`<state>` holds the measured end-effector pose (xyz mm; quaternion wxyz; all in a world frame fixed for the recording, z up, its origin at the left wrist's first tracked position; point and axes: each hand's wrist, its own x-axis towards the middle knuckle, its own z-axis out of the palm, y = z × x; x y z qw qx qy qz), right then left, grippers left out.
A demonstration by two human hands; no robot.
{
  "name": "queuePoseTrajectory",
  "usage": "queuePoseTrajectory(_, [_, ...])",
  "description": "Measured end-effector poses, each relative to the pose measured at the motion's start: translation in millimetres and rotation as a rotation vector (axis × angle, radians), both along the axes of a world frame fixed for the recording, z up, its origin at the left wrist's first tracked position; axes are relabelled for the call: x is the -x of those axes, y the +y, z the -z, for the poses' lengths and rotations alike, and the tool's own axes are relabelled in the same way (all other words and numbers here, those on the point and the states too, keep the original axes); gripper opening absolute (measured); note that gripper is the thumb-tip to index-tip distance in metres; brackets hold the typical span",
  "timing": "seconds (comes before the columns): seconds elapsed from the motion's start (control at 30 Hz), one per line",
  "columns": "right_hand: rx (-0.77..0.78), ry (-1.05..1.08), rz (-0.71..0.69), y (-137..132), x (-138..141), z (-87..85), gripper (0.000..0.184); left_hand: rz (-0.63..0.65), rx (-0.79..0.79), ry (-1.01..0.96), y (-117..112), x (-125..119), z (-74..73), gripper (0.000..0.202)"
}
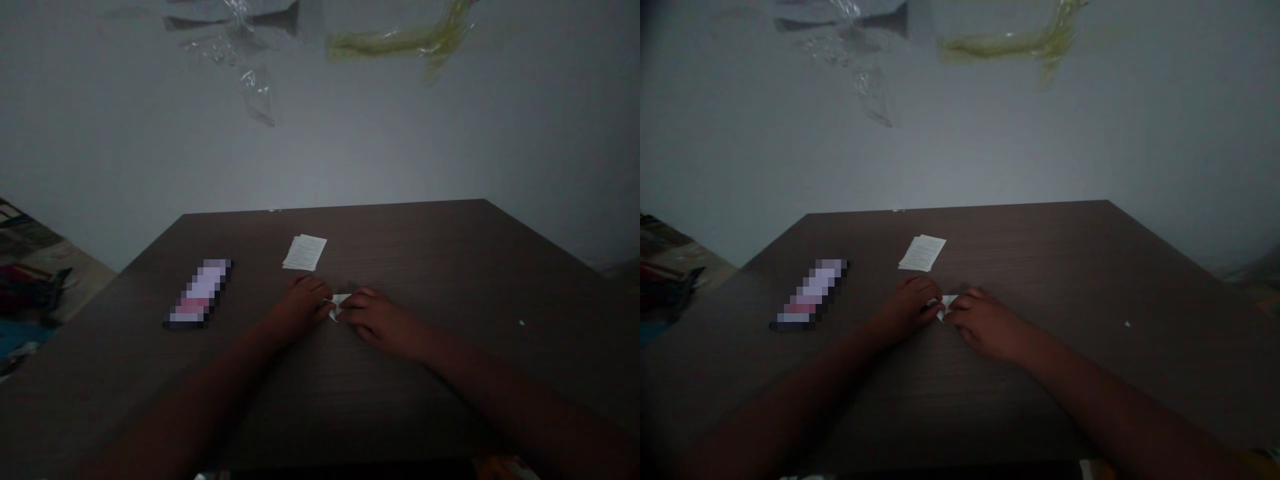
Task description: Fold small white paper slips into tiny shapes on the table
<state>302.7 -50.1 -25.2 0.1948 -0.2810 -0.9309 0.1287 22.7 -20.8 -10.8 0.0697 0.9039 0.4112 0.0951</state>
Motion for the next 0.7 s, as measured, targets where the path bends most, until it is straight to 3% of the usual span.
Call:
queuePoseTrajectory(0.3, [-0.011,-0.190,0.059,-14.0,7.5,-13.0,0.044,0.018,0.103,-0.015,-2.9,8.5,-8.3,0.013])
queuePoseTrajectory(0.4, [0.009,-0.173,0.061,-13.2,7.9,-14.6,0.045,0.014,0.131,-0.038,-5.6,12.5,-13.0,0.020])
queuePoseTrajectory(0.7, [0.030,-0.067,0.035,-3.5,2.8,-5.4,0.040,-0.080,0.199,-0.028,-13.0,5.9,-21.9,0.019])
